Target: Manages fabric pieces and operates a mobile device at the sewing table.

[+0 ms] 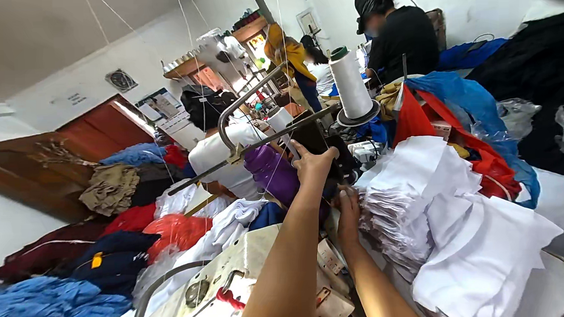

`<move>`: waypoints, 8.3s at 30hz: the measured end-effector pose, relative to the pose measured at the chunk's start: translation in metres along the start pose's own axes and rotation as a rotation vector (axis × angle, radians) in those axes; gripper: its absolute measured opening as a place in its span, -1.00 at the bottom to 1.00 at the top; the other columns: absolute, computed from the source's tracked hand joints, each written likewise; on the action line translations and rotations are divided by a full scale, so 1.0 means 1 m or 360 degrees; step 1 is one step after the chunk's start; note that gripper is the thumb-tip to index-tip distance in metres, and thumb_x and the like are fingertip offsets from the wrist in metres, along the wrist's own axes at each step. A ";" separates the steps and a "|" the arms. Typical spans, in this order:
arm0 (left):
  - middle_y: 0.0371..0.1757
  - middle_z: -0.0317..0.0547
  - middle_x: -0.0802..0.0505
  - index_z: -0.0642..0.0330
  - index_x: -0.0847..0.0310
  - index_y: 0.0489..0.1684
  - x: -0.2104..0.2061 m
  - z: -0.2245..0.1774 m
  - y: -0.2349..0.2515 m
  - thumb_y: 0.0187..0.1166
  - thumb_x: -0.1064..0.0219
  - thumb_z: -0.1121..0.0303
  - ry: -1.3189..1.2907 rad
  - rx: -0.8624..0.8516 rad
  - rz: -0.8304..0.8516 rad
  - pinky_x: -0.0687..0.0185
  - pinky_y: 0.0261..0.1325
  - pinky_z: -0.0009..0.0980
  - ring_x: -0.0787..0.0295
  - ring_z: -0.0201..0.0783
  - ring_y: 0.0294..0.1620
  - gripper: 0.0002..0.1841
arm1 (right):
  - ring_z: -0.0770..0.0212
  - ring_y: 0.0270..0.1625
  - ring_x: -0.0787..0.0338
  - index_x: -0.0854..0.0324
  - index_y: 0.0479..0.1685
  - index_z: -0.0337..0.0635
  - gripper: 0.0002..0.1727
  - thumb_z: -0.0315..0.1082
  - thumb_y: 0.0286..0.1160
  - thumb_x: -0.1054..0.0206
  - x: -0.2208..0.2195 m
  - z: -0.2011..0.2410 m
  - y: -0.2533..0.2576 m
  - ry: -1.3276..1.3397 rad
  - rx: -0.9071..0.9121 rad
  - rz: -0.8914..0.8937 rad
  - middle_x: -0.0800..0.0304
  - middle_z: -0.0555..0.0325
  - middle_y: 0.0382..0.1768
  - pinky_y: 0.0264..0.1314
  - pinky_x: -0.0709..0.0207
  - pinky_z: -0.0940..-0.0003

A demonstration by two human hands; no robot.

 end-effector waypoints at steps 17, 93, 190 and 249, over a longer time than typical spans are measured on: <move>0.34 0.36 -0.71 0.33 -0.25 0.69 -0.002 0.034 -0.008 0.62 -0.43 0.20 -0.0619 -0.0030 0.0184 -0.56 0.39 0.11 -0.67 0.15 0.35 -0.30 | 0.54 -0.59 -0.39 -0.49 -0.23 -0.06 -0.63 -0.05 0.88 0.04 0.001 0.009 -0.003 0.0261 -0.0152 0.0006 -0.35 0.45 -0.65 -0.35 -0.40 0.59; 0.19 0.22 -0.74 0.34 -0.43 0.48 0.003 0.035 0.006 0.78 -0.19 0.35 -0.1143 0.0083 0.0069 -0.64 0.20 -0.09 -0.73 -0.05 0.11 -0.61 | 0.44 -0.37 -0.68 -0.75 0.08 -0.35 -0.80 -0.46 0.63 -0.34 -0.001 0.000 0.000 -0.0121 -0.0019 0.0097 -0.80 0.18 -0.39 -0.15 -0.58 0.48; 0.33 0.36 -0.73 0.33 -0.46 0.55 -0.025 0.019 0.045 0.66 -0.33 0.46 -0.0123 -0.0267 0.0037 -0.46 0.44 0.22 -0.65 0.27 0.39 -0.53 | 0.47 -0.46 -0.54 -0.73 0.00 -0.28 -0.79 -0.39 0.72 -0.20 -0.015 -0.005 -0.012 -0.0419 -0.0099 0.0376 -0.66 0.19 -0.45 -0.29 -0.48 0.49; 0.68 0.56 -0.25 0.29 -0.12 0.75 -0.058 0.023 -0.014 0.57 -0.30 0.35 -0.0541 -0.0100 -0.0273 -0.58 0.36 0.20 -0.37 0.42 0.58 -0.28 | 0.11 -0.18 -0.74 -0.62 0.03 -0.65 -0.72 -0.48 0.75 -0.16 -0.016 -0.003 -0.011 -0.0511 0.0025 0.0630 -0.76 -0.32 -0.19 -0.03 -0.63 0.27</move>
Point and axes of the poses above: each hand's wrist, its own y-axis towards the middle knuckle, its own x-axis out of the back of the hand, z = x × y, the point moved 7 cm from there along y, towards the middle knuckle
